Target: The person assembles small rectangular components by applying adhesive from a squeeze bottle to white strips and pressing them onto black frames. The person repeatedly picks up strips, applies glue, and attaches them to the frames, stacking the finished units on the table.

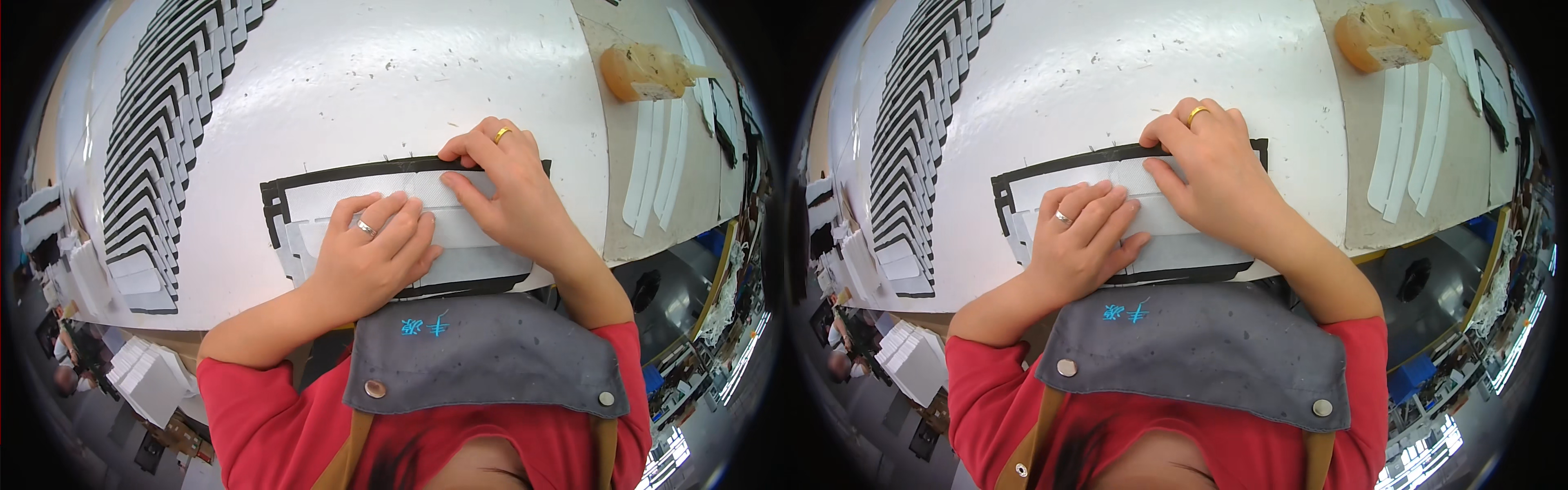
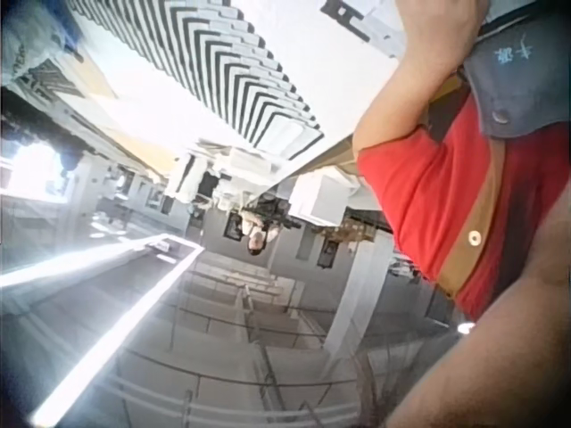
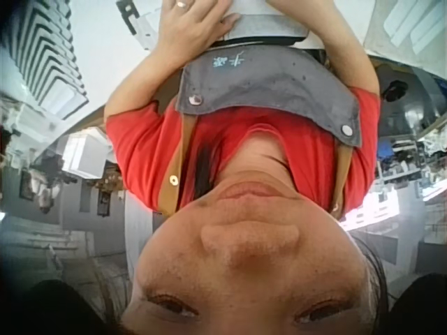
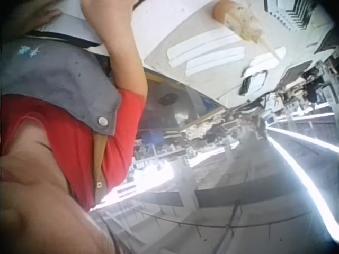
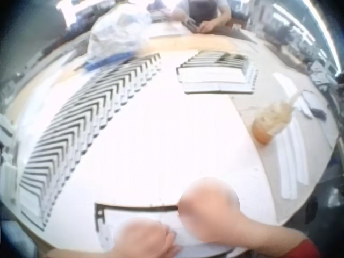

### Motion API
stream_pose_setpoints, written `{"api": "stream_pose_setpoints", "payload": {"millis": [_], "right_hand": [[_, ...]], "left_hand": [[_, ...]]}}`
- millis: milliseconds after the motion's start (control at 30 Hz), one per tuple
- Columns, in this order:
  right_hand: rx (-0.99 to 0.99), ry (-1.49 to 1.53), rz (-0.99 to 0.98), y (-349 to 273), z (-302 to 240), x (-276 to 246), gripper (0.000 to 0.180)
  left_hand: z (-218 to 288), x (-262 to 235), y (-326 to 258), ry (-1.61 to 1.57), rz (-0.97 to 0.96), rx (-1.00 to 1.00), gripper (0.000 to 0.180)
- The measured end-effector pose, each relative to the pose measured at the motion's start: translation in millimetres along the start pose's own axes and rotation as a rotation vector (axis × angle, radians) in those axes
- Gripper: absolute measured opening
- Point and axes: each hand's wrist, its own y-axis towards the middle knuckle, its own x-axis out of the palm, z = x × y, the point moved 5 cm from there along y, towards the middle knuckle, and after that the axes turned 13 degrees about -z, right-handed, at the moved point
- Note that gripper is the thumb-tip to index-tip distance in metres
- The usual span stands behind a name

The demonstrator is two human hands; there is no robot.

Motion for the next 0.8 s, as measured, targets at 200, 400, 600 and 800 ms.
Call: {"api": "stream_pose_setpoints", "payload": {"millis": [200, 400, 600, 800], "right_hand": [[-0.048, -0.034, -0.018, -1.9, 0.7, 3.1, 0.010], [-0.010, -0.109, 0.085, -2.7, -3.0, -4.3, 0.011], [0.012, -0.050, -0.068, -0.6, -2.9, -7.8, 0.011], [-0.169, -0.232, -0.021, -3.7, -13.2, -2.4, 0.013]], "left_hand": [[-1.2, 0.8, 0.7, 0.064, -0.014, 0.022, 0.032], [-1.2, 1.9, 0.5, 0.056, -0.017, -0.026, 0.033], [-1.3, -1.9, -1.9, 0.075, -0.024, -0.042, 0.032], [-3.0, 0.6, -6.9, 0.092, -0.004, -0.019, 0.031]]}}
